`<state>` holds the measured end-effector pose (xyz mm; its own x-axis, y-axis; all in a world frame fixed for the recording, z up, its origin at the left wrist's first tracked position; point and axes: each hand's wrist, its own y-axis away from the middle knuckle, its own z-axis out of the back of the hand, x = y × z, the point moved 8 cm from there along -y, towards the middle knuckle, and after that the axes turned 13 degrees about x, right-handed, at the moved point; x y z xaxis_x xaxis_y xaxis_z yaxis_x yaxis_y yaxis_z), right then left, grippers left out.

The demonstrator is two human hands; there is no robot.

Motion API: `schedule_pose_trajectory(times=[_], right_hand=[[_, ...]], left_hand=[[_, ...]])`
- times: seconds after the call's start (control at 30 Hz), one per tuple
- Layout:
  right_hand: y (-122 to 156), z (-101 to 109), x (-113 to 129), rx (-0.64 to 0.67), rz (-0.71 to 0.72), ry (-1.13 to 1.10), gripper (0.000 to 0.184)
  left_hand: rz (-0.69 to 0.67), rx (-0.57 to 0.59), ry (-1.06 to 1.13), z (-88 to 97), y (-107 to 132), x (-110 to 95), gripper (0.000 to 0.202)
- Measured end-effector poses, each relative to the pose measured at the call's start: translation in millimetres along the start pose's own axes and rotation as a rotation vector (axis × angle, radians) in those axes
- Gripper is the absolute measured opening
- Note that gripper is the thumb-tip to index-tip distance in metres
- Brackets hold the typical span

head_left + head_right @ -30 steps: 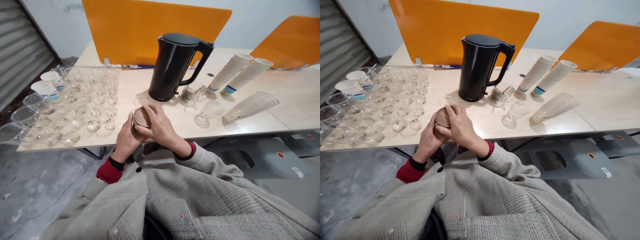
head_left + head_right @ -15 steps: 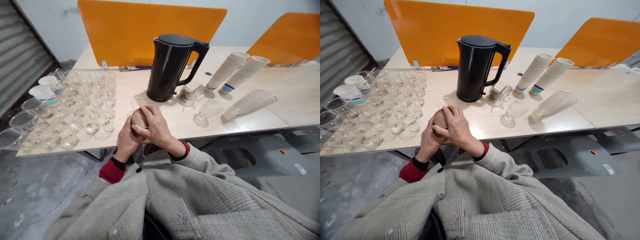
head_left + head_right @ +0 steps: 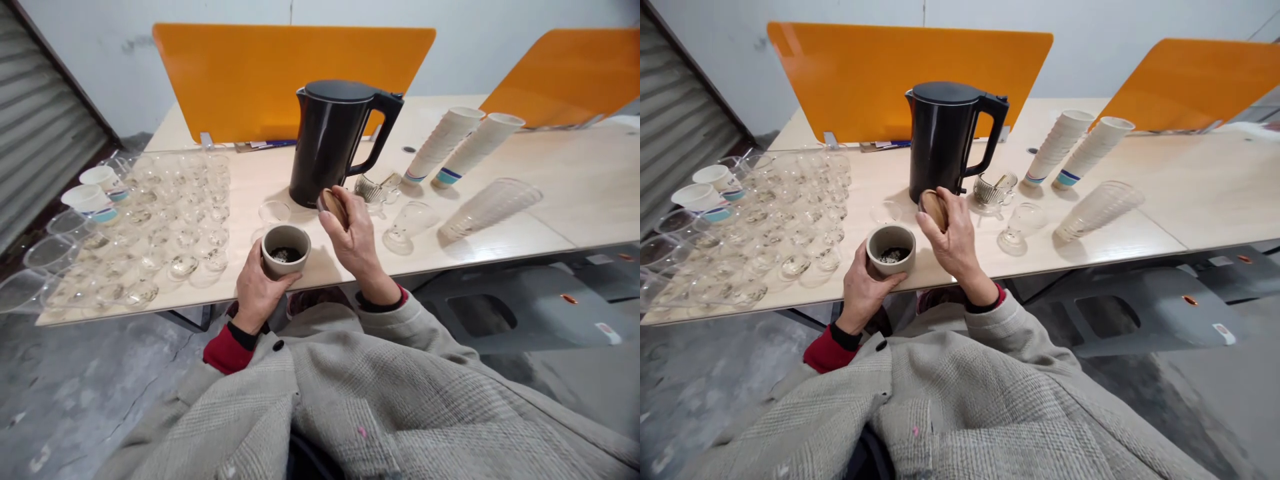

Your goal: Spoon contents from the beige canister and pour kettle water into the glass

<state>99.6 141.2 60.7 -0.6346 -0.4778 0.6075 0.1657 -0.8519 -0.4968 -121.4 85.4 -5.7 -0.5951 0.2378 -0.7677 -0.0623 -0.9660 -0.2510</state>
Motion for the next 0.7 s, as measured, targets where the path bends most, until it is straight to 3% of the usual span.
schedule_pose_trajectory(times=[0.1, 0.2, 0.4, 0.47, 0.57, 0.7], right_hand=[[12.0, 2.8, -40.3, 0.010, -0.106, 0.121, 0.066], [27.2, -7.7, -70.3, 0.100, -0.229, 0.230, 0.067], [39.3, -19.1, -81.4, 0.219, -0.197, 0.352, 0.072], [35.6, -5.8, -84.3, 0.158, -0.187, 0.316, 0.077], [23.6, 32.8, -92.6, -0.055, -0.224, 0.237, 0.076], [-11.3, 75.2, -105.9, -0.209, -0.273, 0.258, 0.068]], left_hand=[[0.008, -0.004, -0.028, -0.5, 0.9, 2.8, 0.099], [0.004, -0.015, -0.052, -0.7, 2.1, 5.4, 0.098], [-0.009, -0.046, -0.136, 1.1, 3.5, 5.6, 0.098], [-0.022, -0.055, -0.166, 2.0, 3.4, 3.7, 0.099], [-0.030, -0.065, -0.185, 2.8, 3.1, 2.6, 0.099], [-0.020, -0.075, -0.178, 3.0, 2.8, 3.6, 0.099]])
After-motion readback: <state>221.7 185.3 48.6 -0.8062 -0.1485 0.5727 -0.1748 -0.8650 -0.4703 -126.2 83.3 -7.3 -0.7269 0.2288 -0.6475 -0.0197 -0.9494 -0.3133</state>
